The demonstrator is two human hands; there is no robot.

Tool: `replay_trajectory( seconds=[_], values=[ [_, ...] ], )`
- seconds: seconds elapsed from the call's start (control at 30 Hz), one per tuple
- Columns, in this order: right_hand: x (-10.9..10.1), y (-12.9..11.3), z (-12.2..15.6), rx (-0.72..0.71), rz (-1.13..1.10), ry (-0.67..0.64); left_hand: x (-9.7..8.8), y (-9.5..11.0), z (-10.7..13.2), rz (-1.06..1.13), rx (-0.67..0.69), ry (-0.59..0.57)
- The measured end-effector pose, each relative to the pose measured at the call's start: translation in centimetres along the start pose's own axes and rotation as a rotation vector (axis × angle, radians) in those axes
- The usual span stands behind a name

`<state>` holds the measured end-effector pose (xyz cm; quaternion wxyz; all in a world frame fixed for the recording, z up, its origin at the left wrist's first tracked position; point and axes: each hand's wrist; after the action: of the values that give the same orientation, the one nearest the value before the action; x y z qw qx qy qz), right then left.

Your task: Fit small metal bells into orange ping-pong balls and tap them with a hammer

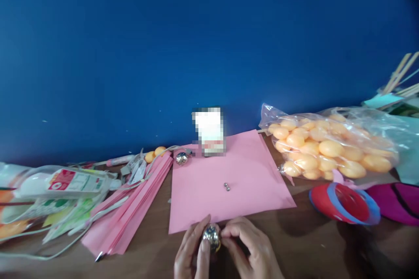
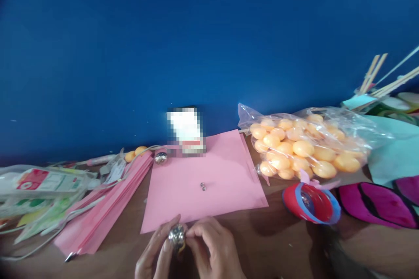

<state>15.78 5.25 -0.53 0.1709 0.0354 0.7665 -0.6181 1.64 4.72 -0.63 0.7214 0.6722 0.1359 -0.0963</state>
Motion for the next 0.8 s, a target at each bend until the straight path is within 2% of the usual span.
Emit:
replay_trajectory(
  seconds=[0.13,0.37,0.6,0.8],
  values=[
    [0.4,0.0,0.1,0.033,0.017,0.075,-0.2,0.1,-0.4,0.019,0.032,-0.066],
    [0.4,0.1,-0.5,0.042,-0.004,0.162,0.2,0.7,-1.4,0.012,0.133,-0.082],
    [0.2,0.2,-0.4,-0.003,0.051,0.174,0.4,0.9,-1.1,0.113,0.094,-0.122],
    [-0.1,-0.1,-0.5,-0.008,0.081,0.152,0.3,1.0,-1.0,0.202,0.127,-0.178]
  ],
)
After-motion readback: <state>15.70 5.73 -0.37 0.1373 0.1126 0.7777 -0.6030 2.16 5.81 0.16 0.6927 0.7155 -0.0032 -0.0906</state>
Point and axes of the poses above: each hand's wrist, its own z-axis away from the middle knuckle, its own x-axis out of the palm, y = z × x, and after that the axes turned 8 degrees about -y, right-handed
